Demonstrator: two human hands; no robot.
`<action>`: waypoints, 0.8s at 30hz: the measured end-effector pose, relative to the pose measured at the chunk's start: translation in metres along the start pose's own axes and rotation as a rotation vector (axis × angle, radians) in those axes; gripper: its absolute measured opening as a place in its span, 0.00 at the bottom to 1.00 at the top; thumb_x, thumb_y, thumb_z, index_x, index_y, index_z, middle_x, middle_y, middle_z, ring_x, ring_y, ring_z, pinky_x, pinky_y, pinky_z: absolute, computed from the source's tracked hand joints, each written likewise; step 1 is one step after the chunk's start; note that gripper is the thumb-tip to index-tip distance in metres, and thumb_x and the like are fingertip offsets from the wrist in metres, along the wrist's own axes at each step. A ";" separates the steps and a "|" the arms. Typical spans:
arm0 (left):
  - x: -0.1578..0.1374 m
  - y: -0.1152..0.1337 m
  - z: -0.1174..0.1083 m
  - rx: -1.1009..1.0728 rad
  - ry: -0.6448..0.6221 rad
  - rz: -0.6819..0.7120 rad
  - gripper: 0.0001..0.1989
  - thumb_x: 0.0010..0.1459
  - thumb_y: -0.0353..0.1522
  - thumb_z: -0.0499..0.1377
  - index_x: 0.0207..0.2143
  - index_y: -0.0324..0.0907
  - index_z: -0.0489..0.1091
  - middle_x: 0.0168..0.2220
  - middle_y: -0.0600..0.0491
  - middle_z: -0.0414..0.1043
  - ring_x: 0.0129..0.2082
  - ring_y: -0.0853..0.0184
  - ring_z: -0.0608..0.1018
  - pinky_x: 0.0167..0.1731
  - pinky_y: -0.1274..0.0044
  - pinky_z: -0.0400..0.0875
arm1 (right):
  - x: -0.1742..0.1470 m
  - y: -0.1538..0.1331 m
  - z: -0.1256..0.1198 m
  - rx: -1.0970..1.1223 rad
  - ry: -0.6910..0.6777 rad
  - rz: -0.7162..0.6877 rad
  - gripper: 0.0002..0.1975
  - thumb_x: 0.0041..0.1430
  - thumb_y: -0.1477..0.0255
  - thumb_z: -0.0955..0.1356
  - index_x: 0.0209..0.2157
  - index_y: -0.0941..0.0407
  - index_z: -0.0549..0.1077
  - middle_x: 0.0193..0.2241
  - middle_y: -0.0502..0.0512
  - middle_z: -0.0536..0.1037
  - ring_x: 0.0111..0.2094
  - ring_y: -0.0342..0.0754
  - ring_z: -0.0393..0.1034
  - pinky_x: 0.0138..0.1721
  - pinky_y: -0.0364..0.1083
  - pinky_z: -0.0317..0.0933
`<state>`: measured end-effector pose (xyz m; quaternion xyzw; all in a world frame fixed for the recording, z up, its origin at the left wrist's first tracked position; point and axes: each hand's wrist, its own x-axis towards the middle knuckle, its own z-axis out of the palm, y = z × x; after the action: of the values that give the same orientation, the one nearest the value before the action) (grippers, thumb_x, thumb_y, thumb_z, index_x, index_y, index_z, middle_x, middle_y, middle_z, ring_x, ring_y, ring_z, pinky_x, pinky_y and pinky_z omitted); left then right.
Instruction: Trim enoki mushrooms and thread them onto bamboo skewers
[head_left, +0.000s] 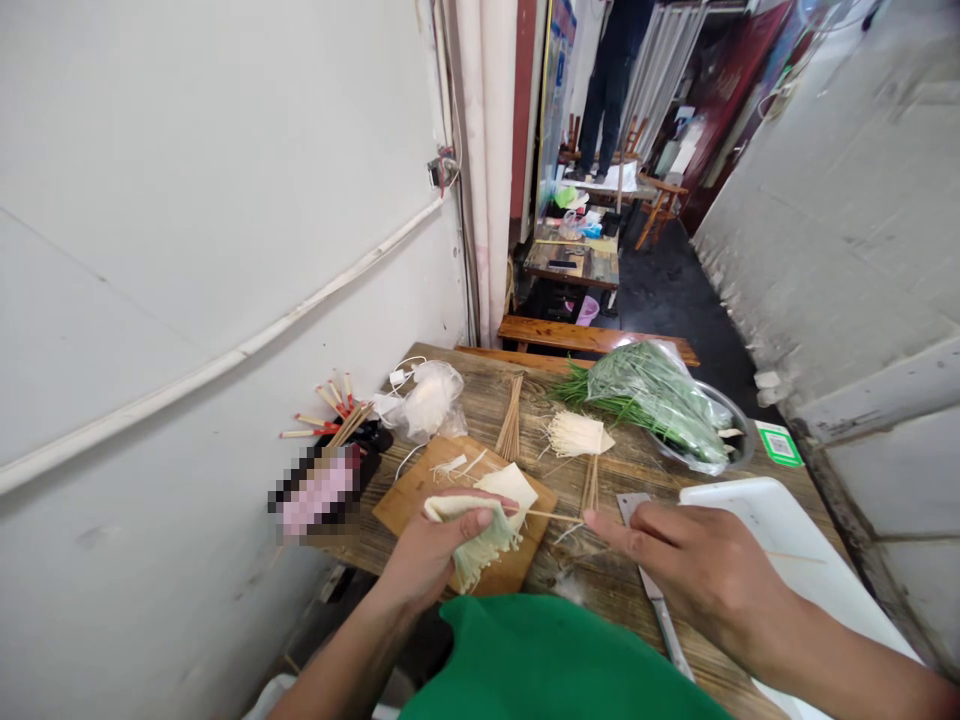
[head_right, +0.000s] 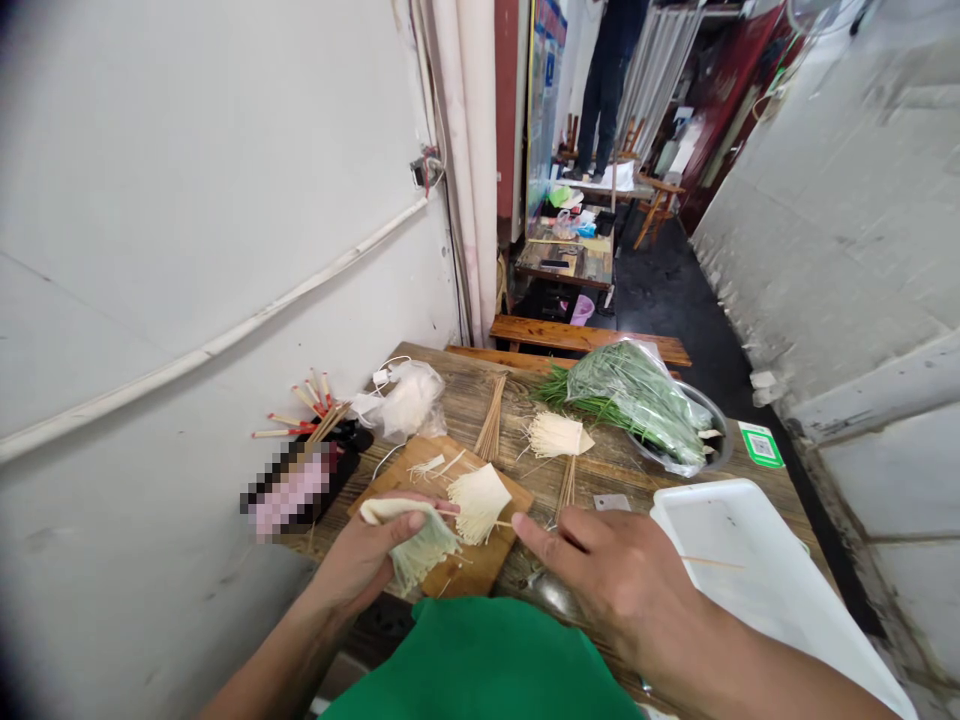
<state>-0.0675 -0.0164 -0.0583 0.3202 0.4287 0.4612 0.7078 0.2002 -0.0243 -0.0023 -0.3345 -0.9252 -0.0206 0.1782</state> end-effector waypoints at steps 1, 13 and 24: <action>0.000 0.000 0.000 0.008 0.006 0.003 0.07 0.44 0.31 0.66 0.29 0.40 0.77 0.33 0.49 0.78 0.34 0.63 0.76 0.37 0.74 0.69 | 0.000 0.000 0.000 0.001 0.009 -0.001 0.19 0.61 0.78 0.55 0.49 0.56 0.68 0.21 0.49 0.64 0.17 0.41 0.53 0.20 0.41 0.46; 0.002 -0.001 0.009 0.020 0.082 0.049 0.06 0.40 0.30 0.68 0.25 0.40 0.76 0.28 0.51 0.78 0.30 0.65 0.77 0.34 0.76 0.69 | 0.002 0.000 -0.002 0.012 0.012 -0.010 0.19 0.62 0.79 0.55 0.48 0.57 0.69 0.20 0.48 0.64 0.17 0.40 0.54 0.20 0.41 0.46; 0.003 0.003 0.015 0.070 0.111 0.087 0.05 0.40 0.31 0.67 0.23 0.41 0.76 0.29 0.52 0.78 0.32 0.64 0.77 0.37 0.74 0.69 | 0.001 0.001 -0.002 -0.008 0.009 -0.013 0.19 0.62 0.79 0.54 0.49 0.57 0.69 0.21 0.49 0.66 0.17 0.40 0.55 0.19 0.41 0.48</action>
<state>-0.0544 -0.0140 -0.0505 0.3371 0.4688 0.4933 0.6506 0.2008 -0.0235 -0.0002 -0.3289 -0.9265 -0.0270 0.1810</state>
